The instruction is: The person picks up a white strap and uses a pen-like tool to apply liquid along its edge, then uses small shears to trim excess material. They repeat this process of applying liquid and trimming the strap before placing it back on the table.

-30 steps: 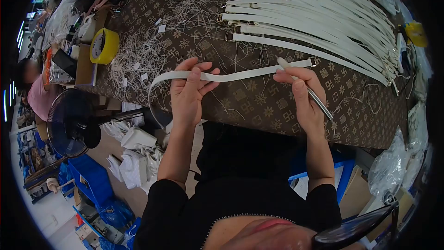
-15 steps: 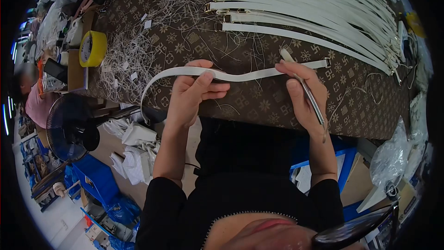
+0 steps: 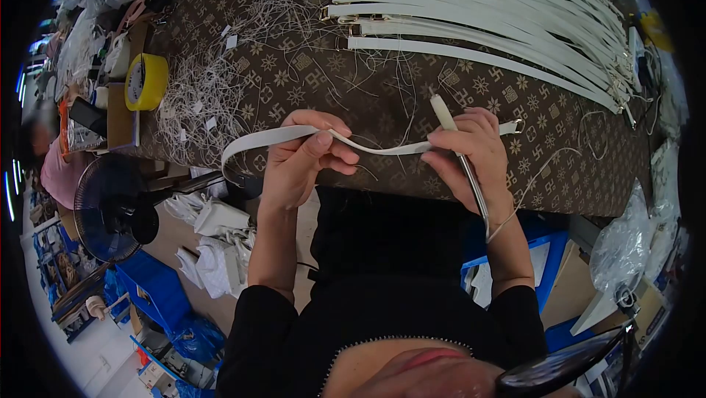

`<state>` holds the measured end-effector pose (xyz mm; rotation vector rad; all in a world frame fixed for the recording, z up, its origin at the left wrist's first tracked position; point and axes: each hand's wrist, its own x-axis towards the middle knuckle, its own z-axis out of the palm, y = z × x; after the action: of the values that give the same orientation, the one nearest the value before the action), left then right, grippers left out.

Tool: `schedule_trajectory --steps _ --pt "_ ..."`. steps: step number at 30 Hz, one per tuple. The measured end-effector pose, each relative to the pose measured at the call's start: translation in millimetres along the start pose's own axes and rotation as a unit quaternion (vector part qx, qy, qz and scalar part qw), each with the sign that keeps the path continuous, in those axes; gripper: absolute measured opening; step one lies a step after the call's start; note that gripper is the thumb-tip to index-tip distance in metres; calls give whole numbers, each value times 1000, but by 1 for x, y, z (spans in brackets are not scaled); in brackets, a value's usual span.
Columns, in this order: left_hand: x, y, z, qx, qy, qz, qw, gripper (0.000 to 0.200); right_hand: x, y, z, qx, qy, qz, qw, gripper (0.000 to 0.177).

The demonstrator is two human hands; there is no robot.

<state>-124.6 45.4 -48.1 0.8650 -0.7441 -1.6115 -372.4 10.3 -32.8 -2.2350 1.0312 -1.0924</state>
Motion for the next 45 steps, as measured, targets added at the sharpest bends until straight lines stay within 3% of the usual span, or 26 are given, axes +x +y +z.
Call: schedule_trajectory --steps 6,8,17,30,45 --pt "-2 -3 3 -33 -56 50 997 9 -11 -1 6 27 0 -2 1000 35" --pt "-3 -5 8 34 -31 124 991 15 -14 1 9 23 10 -84 996 35" --pt "-4 -10 1 23 -39 116 992 28 -27 0 20 64 30 -40 997 37" --pt "-4 -13 0 48 -66 125 989 27 -24 -5 23 74 47 -34 996 35" --pt "-5 -15 10 -35 -17 31 999 26 -26 -6 21 18 66 -25 997 30"
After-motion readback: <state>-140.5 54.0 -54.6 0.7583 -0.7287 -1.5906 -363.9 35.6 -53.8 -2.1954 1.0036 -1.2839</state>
